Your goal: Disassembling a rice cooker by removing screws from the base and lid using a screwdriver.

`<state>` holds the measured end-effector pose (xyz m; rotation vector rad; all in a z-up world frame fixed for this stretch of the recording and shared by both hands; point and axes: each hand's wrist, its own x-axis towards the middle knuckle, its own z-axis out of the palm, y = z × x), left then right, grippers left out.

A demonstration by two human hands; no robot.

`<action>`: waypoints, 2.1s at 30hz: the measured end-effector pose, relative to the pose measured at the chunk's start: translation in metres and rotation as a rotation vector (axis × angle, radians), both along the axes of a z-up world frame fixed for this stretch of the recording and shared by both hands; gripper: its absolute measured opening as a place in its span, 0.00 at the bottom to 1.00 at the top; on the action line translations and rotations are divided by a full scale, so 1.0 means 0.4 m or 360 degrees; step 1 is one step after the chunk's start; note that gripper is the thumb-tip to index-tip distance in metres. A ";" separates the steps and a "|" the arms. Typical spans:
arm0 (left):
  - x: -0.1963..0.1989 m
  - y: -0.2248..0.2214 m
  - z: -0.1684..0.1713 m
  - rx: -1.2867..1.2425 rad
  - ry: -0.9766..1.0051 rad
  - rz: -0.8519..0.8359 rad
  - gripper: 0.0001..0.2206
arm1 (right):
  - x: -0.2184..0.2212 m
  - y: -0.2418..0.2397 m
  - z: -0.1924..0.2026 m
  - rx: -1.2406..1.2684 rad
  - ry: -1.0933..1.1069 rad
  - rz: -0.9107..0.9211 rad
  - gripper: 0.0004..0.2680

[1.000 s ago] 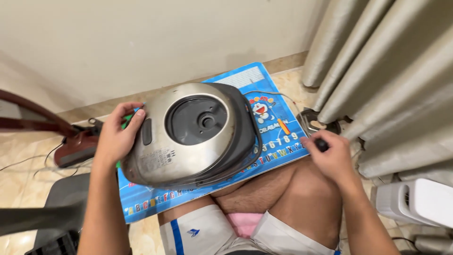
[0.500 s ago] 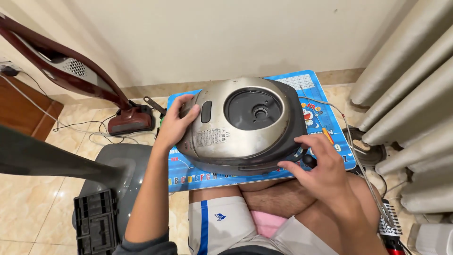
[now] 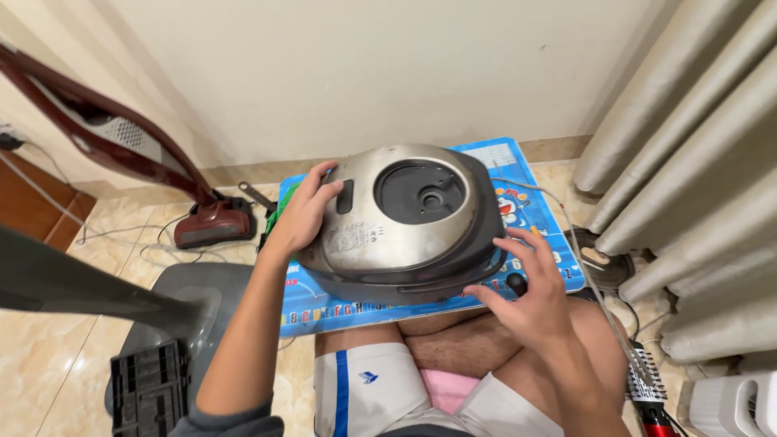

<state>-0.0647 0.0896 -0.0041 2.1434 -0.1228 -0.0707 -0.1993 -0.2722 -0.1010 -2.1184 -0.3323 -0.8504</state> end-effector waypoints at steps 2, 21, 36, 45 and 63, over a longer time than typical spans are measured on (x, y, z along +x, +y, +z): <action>-0.004 -0.026 0.029 -0.0019 -0.0001 -0.0063 0.36 | 0.010 -0.018 0.011 0.0052 -0.0034 0.0039 0.30; -0.044 -0.187 0.273 0.0092 -0.0600 0.0059 0.26 | 0.019 0.027 -0.017 0.0219 0.0025 -0.0005 0.29; 0.039 -0.448 0.372 -0.0175 -0.1692 -0.1295 0.17 | 0.108 -0.429 -0.165 0.0169 0.0458 -0.0769 0.05; 0.052 -0.547 0.385 -0.0126 -0.1785 -0.1420 0.15 | 0.257 -0.802 -0.744 -0.0253 0.1419 -0.0956 0.18; 0.057 -0.559 0.364 -0.0132 -0.1657 -0.1274 0.14 | 0.377 -0.900 -0.884 0.1584 0.1719 -0.1471 0.12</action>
